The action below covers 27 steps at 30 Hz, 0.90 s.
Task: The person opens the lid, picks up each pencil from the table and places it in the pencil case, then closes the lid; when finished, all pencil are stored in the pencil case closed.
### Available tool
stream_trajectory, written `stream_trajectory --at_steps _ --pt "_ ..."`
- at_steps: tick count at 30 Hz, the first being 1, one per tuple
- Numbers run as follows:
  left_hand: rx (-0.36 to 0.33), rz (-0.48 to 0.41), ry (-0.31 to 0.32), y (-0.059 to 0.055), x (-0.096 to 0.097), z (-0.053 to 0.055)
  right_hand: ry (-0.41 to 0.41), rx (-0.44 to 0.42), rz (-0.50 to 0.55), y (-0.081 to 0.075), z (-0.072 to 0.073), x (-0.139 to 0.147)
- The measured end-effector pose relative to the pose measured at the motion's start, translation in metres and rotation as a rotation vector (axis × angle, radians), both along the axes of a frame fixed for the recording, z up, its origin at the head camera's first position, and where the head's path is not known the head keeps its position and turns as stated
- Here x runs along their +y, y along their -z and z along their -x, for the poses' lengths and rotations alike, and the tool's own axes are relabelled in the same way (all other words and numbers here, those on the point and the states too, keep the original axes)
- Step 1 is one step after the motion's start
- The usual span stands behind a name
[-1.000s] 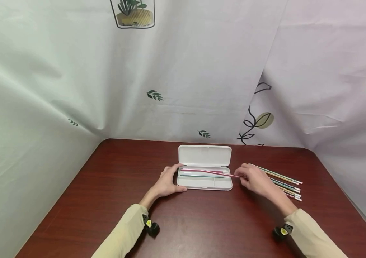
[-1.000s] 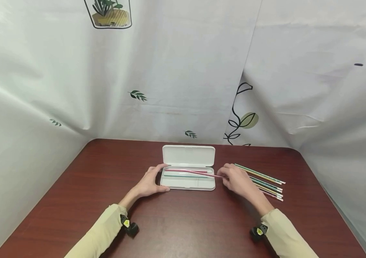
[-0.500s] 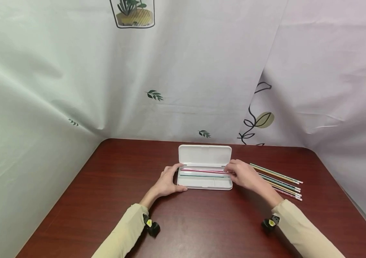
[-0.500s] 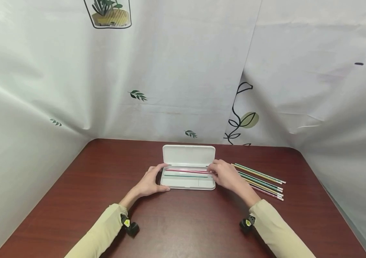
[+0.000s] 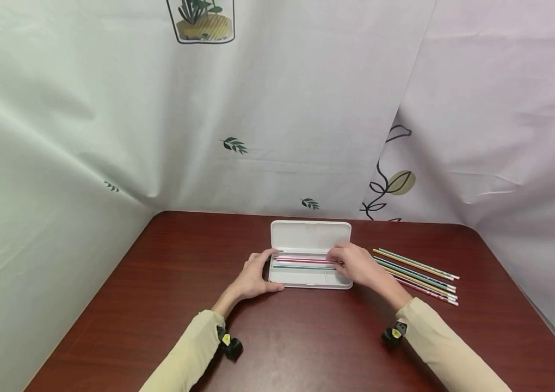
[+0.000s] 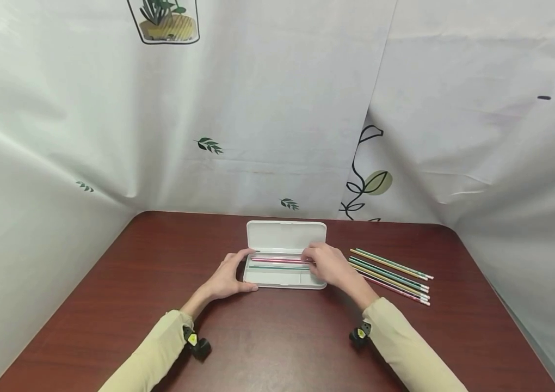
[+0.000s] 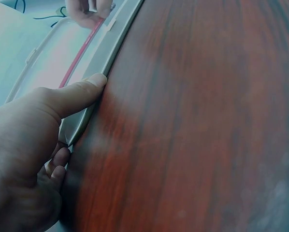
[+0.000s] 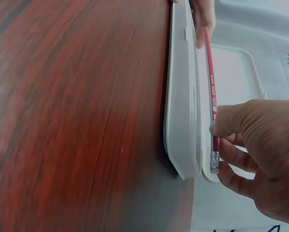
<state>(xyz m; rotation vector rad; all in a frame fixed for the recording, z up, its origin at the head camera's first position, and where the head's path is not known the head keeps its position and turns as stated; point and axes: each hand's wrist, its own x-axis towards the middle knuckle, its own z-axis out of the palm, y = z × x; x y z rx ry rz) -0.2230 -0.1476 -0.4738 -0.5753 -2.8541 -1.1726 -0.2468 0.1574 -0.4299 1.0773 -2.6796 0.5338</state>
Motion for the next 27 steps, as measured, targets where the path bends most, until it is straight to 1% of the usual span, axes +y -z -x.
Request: stream_trajectory --at_steps 3,8,18,23,27 --pt "0.001 -0.001 0.001 0.000 0.000 0.000 -0.004 -0.011 0.003 0.002 0.002 -0.004" --pt "-0.001 0.002 0.003 0.001 0.000 0.001 -0.013 -0.003 0.000 0.004 0.003 -0.009" --pt "-0.001 -0.005 -0.004 0.003 0.000 0.001 -0.007 -0.009 -0.008 0.006 0.003 -0.014" --pt "0.007 -0.009 0.001 0.003 0.000 0.001 0.014 0.013 0.008 0.004 0.003 -0.008" --pt "0.011 -0.011 0.000 0.003 0.000 0.001 0.041 0.034 0.039 0.000 0.000 0.005"
